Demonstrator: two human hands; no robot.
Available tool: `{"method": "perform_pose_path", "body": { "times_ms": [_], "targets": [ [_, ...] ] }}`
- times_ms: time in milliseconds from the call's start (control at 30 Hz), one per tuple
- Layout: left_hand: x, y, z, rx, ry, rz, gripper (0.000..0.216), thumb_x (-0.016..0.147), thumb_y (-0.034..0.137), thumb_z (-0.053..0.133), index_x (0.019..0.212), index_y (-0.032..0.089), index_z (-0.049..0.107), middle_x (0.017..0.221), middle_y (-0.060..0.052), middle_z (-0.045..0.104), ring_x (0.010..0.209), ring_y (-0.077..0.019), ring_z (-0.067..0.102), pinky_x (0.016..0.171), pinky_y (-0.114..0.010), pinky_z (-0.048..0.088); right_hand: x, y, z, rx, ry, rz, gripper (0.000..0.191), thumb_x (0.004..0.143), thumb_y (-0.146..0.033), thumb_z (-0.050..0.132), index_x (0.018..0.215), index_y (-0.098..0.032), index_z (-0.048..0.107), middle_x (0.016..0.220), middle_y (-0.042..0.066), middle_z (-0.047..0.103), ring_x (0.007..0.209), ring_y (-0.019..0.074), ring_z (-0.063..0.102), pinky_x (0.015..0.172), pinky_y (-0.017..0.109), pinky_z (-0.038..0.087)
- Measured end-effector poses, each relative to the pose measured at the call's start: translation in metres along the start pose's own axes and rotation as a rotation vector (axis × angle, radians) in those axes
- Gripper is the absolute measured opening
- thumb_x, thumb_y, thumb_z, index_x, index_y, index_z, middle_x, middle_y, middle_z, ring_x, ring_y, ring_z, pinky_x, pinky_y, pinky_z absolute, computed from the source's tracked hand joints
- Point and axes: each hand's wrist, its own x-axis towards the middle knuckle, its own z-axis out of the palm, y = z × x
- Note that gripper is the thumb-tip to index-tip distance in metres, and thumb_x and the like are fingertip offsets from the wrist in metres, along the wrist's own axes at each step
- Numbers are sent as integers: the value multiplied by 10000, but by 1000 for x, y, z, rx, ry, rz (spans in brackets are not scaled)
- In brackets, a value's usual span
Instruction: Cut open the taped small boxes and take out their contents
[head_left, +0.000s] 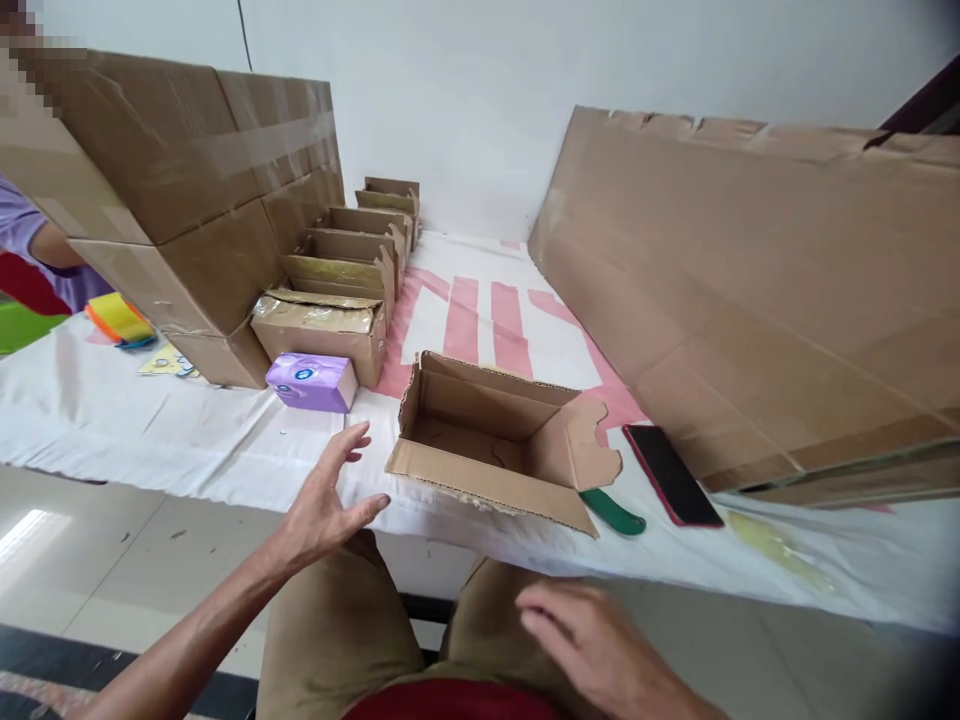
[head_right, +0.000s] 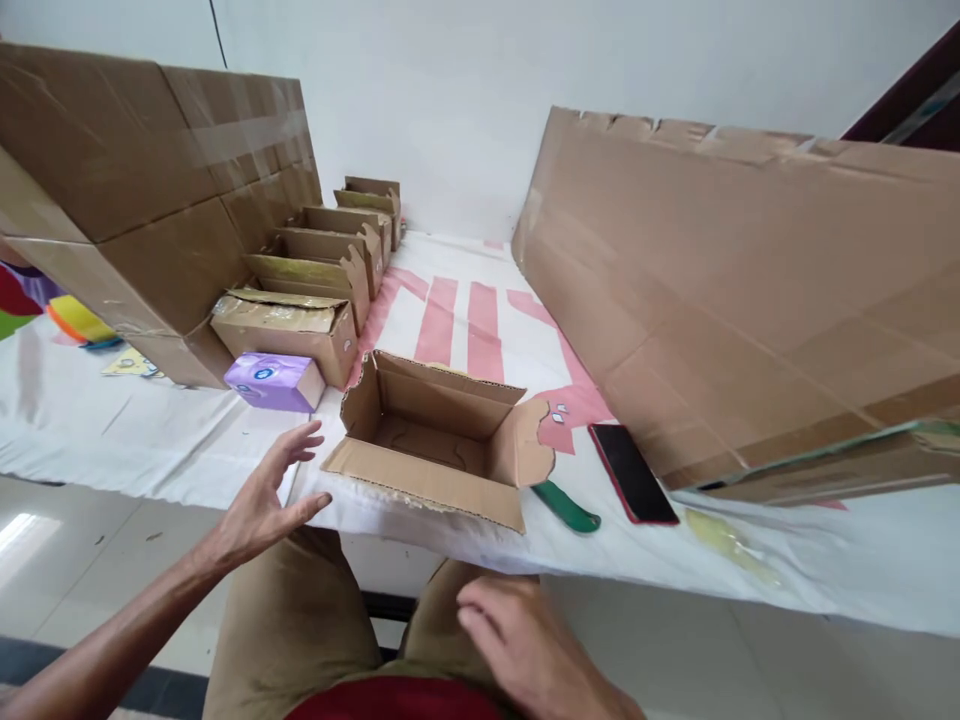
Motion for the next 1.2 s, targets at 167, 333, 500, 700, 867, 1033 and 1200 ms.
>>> {"method": "perform_pose_path", "body": {
  "times_ms": [167, 333, 500, 700, 867, 1033, 1200],
  "targets": [
    [27, 18, 26, -191, 9, 107, 1015, 785, 553, 833, 1610, 327, 287, 1649, -158, 372, 1474, -374, 443, 1168, -543, 430, -2, 44, -41, -88, 465, 185, 394, 900, -450, 646, 1234, -240, 656, 1086, 91, 776, 901, 255, 765, 607, 302, 603],
    [37, 31, 39, -151, 75, 126, 910, 803, 586, 803, 1569, 299, 401, 1610, -148, 453, 1436, -366, 499, 1158, -524, 454, 28, 59, -59, -153, 519, 50, 956, 871, -512, 729, 1642, -252, 227, 1542, 173, 534, 1297, 350, 637, 938, 448, 621],
    [34, 37, 45, -97, 83, 85, 716, 837, 512, 790, 1465, 264, 550, 1473, -150, 590, 1351, -361, 574, 1129, -521, 469, 55, 61, -64, -230, 481, -241, 796, 929, -467, 701, 1612, -314, 322, 1585, 149, 484, 1426, 358, 516, 1110, 520, 514],
    [36, 43, 56, -79, 166, 119, 557, 861, 458, 777, 1359, 251, 638, 1461, -137, 588, 1387, -332, 534, 1128, -462, 462, 64, 75, -51, -105, 597, -167, 701, 966, -474, 633, 1591, -292, 375, 1597, 152, 451, 1442, 350, 497, 1072, 510, 552],
    [39, 46, 68, -136, 313, 15, 471, 888, 411, 748, 1302, 218, 636, 1251, -123, 690, 1196, -280, 644, 1052, -426, 498, 71, 77, -38, 49, 586, -43, 523, 965, -534, 613, 1437, -314, 564, 1510, 108, 561, 1368, 321, 583, 1011, 443, 591],
    [27, 40, 45, -152, 482, -4, 472, 877, 362, 742, 1316, 234, 624, 1308, -109, 664, 1235, -275, 622, 1079, -416, 476, 92, 39, -24, 59, 609, -146, 508, 946, -501, 647, 1405, -292, 585, 1489, 115, 582, 1387, 320, 565, 1095, 472, 531],
    [-6, 15, -27, -226, 765, -89, 685, 799, 379, 806, 1411, 244, 529, 1421, -133, 605, 1284, -290, 613, 1097, -438, 476, 144, -35, 16, 163, 495, -320, 546, 936, -405, 678, 1454, -298, 546, 1575, 123, 487, 1437, 315, 515, 1062, 446, 565]
  ]
}}
